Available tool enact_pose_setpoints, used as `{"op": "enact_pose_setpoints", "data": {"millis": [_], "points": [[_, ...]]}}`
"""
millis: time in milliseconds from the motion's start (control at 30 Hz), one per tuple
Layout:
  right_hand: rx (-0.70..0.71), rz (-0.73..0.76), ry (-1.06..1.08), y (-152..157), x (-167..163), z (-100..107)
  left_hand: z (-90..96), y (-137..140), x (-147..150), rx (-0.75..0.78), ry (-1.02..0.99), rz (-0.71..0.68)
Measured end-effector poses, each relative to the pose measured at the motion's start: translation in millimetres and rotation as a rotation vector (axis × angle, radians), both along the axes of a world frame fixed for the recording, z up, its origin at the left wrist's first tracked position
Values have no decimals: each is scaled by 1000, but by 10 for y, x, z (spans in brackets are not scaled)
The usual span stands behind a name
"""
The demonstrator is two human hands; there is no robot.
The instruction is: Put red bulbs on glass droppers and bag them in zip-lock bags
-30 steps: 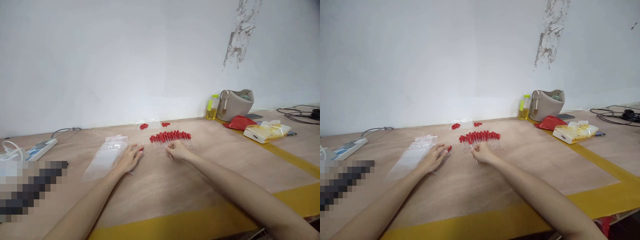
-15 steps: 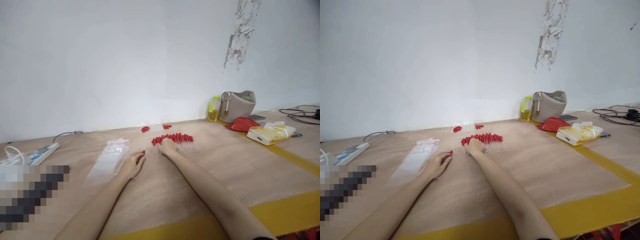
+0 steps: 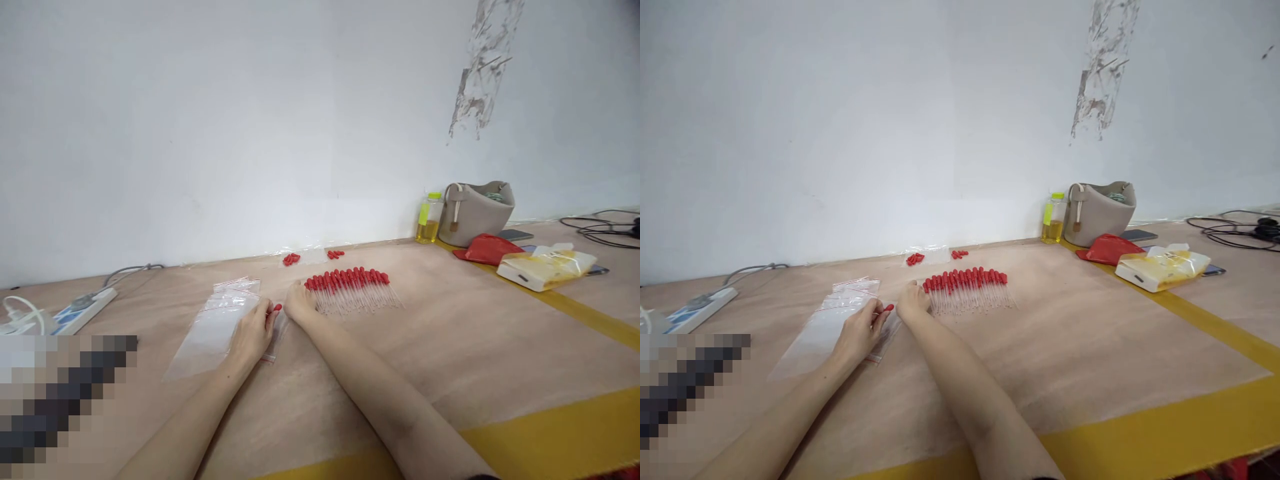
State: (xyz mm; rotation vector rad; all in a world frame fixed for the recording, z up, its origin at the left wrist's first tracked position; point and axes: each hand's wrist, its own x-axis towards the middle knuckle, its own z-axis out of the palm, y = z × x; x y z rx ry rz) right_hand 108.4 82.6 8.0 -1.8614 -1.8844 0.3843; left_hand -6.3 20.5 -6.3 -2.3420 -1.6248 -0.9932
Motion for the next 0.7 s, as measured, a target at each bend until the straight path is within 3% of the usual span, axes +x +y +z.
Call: {"op": "enact_pose_setpoints", "data": {"millis": [200,300,367,433,533,700], "points": [[-6,19,-19,-109,62,105,-26,5,0,10,-122,-89],[76,65,-60,-295,394,133,31,-81,70,51,-146,-120],[212,152,-145,-438,727,105,66,-163,171,53,-185,-116],[358,228,-131,-576,1094,40,69,-248,309,-24,-284,-158],[479,331,-7,-747,1563,-94,6,-355,528,-267,-500,-317],[529,409,55,-926,1828,-232,-121,-430,702,-543,-720,-505]]}}
